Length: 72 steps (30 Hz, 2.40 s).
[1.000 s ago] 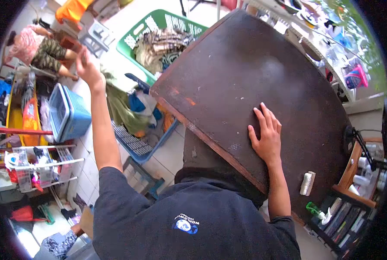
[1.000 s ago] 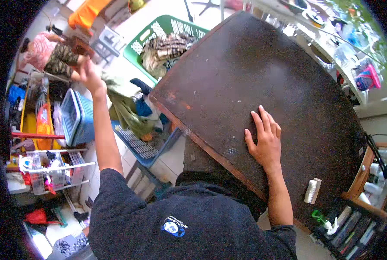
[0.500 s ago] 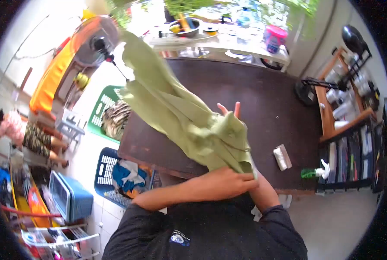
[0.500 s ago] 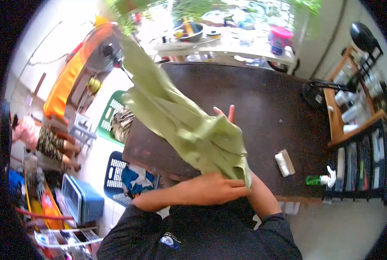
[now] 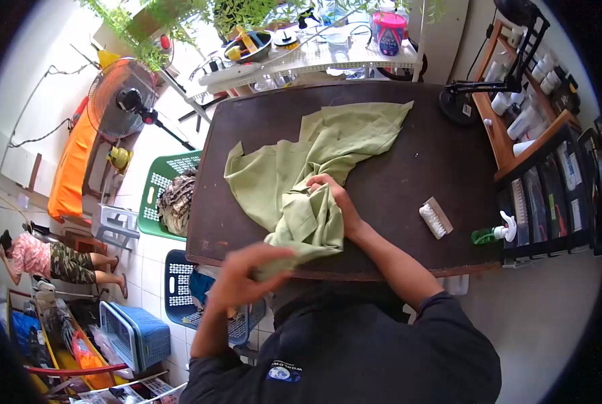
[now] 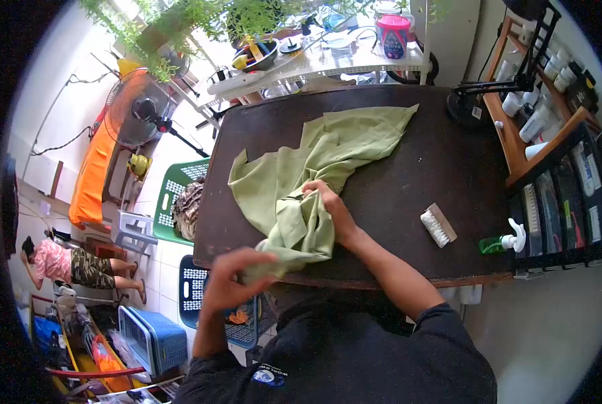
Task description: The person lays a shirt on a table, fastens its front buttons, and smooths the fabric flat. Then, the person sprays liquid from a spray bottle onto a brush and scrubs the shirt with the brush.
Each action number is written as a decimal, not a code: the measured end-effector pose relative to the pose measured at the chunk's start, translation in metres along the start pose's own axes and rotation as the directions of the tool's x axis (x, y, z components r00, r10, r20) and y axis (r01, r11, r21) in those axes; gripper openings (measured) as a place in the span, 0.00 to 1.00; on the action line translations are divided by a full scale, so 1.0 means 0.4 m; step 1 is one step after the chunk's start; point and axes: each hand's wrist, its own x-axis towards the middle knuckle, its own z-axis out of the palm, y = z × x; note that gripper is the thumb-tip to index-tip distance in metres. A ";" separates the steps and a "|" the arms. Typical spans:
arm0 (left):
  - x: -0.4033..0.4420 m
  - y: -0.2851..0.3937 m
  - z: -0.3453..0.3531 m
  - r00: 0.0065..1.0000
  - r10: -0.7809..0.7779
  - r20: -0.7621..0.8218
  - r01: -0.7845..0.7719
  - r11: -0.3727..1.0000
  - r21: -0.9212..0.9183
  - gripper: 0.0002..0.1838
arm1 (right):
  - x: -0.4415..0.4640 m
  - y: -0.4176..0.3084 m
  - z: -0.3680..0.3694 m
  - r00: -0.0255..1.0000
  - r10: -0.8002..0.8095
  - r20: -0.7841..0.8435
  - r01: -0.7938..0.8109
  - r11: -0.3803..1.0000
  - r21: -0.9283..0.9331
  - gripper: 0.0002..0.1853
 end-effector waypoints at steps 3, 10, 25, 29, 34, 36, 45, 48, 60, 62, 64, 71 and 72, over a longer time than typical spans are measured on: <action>-0.053 -0.070 -0.120 0.917 -0.067 -0.394 0.017 0.991 -0.130 0.26 | -0.004 -0.045 -0.042 0.962 -0.201 0.185 0.261 0.878 -0.402 0.08; -0.039 0.000 -0.307 0.840 0.085 -0.536 -0.130 0.991 -0.046 0.27 | 0.010 -0.301 -0.146 0.607 0.039 0.794 -0.158 0.985 0.073 0.08; 0.127 0.095 -0.474 0.984 -0.121 0.127 0.082 0.957 0.280 0.13 | 0.161 -0.581 -0.188 0.802 0.149 0.578 0.045 0.951 -0.307 0.16; 0.119 0.023 -0.605 0.966 -0.193 0.170 0.176 0.978 0.110 0.09 | 0.246 -0.661 -0.341 0.826 0.214 0.521 0.093 0.860 -0.502 0.24; 0.080 -0.006 -0.682 0.921 -0.181 -0.345 0.170 0.984 -0.060 0.16 | 0.316 -0.718 -0.469 0.918 0.104 0.383 0.063 0.914 -0.400 0.14; 0.084 0.006 -0.693 0.910 -0.171 -0.379 0.151 0.985 -0.081 0.17 | 0.316 -0.736 -0.445 0.941 0.052 0.336 0.090 0.914 -0.396 0.12; 0.098 0.027 -0.660 0.744 -0.176 -0.644 -0.019 0.959 -0.283 0.22 | 0.338 -0.702 -0.456 0.957 -0.101 0.271 0.162 0.964 -0.211 0.12; 0.077 -0.026 -0.688 0.784 -0.081 -0.616 -0.086 0.968 -0.237 0.22 | 0.356 -0.636 -0.521 0.867 -0.125 0.481 0.184 0.980 -0.077 0.14; 0.051 -0.112 -0.743 0.856 -0.153 -0.494 0.041 0.972 -0.231 0.18 | 0.296 -0.729 -0.439 0.837 0.151 0.526 0.028 0.948 -0.316 0.19; 0.051 -0.106 -0.728 0.880 -0.128 -0.457 0.031 0.977 -0.213 0.15 | 0.296 -0.723 -0.438 0.849 0.149 0.508 0.037 0.941 -0.338 0.18; 0.055 -0.105 -0.721 0.902 -0.103 -0.419 0.022 0.981 -0.195 0.14 | 0.297 -0.714 -0.440 0.859 0.146 0.491 0.046 0.933 -0.358 0.18; 0.102 -0.089 -0.690 0.951 -0.120 -0.284 0.133 0.991 0.027 0.19 | 0.287 -0.692 -0.449 0.877 0.185 0.444 0.038 0.893 -0.447 0.13; 0.125 -0.084 -0.665 0.951 -0.122 -0.283 0.135 0.990 0.026 0.19 | 0.278 -0.696 -0.432 0.879 0.198 0.434 0.025 0.889 -0.457 0.12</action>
